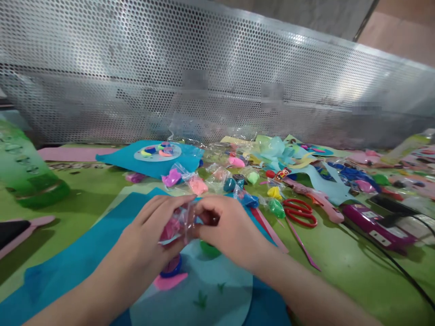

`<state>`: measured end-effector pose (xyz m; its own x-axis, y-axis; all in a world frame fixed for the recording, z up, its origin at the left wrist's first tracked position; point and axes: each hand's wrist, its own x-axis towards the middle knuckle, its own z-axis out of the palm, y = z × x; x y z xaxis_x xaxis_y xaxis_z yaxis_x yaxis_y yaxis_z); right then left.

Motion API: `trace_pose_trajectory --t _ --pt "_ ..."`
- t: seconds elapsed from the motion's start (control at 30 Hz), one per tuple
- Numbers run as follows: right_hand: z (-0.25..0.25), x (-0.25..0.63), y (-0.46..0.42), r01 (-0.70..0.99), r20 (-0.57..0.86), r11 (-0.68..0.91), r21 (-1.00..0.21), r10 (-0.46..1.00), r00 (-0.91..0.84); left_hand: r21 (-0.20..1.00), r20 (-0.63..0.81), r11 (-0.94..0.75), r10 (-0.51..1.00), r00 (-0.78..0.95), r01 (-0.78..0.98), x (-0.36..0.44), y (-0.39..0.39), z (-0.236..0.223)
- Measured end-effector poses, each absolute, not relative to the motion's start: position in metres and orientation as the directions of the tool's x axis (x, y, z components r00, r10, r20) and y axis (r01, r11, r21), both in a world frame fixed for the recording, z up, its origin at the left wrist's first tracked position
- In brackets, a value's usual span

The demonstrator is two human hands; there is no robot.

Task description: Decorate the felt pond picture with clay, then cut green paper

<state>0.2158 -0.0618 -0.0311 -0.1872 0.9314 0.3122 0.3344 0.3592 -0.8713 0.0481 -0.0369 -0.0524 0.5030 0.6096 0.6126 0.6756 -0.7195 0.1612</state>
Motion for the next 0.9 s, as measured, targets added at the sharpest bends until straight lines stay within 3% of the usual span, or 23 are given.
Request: trace_pose_trajectory --t 0.17,0.33,0.47,0.57,0.8,0.9 --pt "-0.016 0.238 -0.056 -0.015 0.184 0.183 -0.983 0.982 -0.047 0.244 0.600 -0.649 0.685 0.413 0.721 0.048 -0.038 -0.044" --pt "-0.013 0.241 -0.053 -0.277 0.084 0.037 -0.960 0.984 -0.158 0.272 0.570 -0.665 0.694 0.440 0.696 0.050 -0.040 -0.043" --pt "-0.016 0.236 -0.054 -0.317 0.055 -0.005 -0.948 0.982 -0.180 0.216 0.531 -0.662 0.697 0.483 0.718 0.044 -0.033 -0.044" --pt "-0.016 0.236 -0.053 -0.348 0.069 0.016 -0.937 0.988 -0.140 0.152 0.407 -0.557 0.788 0.462 0.816 0.034 -0.021 -0.044" --pt "-0.019 0.236 -0.051 -0.333 0.103 0.044 -0.942 0.981 -0.162 -0.258 0.298 -0.127 0.932 0.204 0.958 0.022 -0.013 -0.040" --pt "-0.020 0.235 -0.053 -0.277 0.113 0.057 -0.959 0.975 -0.193 -0.249 0.298 -0.163 0.925 0.236 0.955 0.024 -0.017 -0.040"
